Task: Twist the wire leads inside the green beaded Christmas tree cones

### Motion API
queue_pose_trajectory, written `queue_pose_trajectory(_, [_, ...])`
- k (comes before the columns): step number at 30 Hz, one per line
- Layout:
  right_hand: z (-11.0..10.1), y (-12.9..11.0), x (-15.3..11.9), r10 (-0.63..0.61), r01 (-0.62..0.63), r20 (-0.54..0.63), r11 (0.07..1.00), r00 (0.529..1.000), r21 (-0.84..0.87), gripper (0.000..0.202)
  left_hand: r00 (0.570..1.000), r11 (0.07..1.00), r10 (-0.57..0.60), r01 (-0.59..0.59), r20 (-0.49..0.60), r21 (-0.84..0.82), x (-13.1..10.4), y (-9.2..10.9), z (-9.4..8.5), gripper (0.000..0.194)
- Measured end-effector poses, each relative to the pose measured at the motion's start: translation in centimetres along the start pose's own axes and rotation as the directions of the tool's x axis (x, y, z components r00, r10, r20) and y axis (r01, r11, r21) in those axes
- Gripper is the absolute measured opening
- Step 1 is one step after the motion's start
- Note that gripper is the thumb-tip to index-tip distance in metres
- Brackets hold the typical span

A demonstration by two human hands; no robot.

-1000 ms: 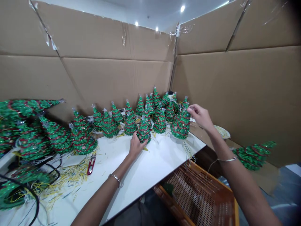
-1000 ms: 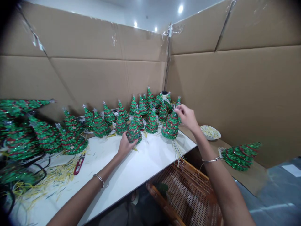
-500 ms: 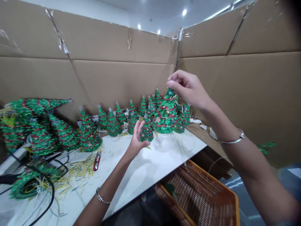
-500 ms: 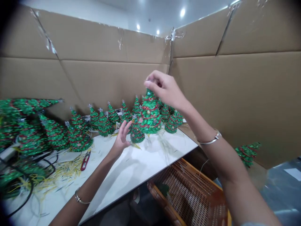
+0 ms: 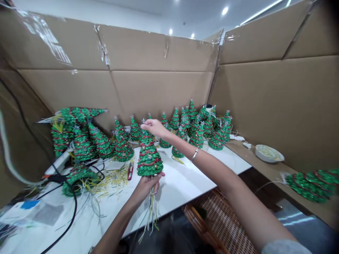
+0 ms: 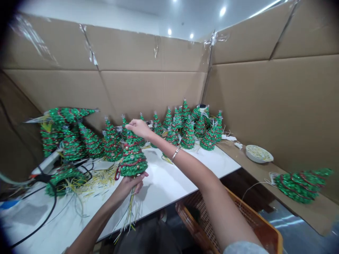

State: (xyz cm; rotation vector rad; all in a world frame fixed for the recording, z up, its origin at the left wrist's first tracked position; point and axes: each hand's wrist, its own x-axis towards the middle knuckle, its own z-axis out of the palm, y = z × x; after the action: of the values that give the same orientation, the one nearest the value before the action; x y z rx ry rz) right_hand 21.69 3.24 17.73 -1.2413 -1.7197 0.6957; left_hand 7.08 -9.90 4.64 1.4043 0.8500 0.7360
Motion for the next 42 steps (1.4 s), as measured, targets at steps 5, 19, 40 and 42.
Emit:
queue_pose_trajectory(5, [6.7,5.0,2.9,0.336,-0.335,0.006,0.939,0.942,0.078,0.017,0.973,0.991,0.106,-0.087,-0.205,0.1,1.2,-3.1,-3.4,0.038])
queue_pose_trajectory(19, [10.5,8.1,1.8,0.306,-0.328,0.117,0.894,0.945,0.304,0.024,0.92,0.969,0.074,0.026,-0.386,0.247,6.5,-5.3,-6.7,0.048])
queue_pose_trajectory(40, [9.4,8.9,-8.2,0.114,-0.009,0.121,0.764,0.986,-0.646,0.029,0.888,0.266,0.368,0.185,-0.277,0.946,4.8,-3.6,-9.1,0.034])
queue_pose_trajectory(42, [9.9,9.1,-8.5,0.131,0.002,0.135,0.71,0.982,-0.705,0.03,0.902,0.216,0.363,0.161,-0.232,0.963,5.1,-4.1,-9.4,0.037])
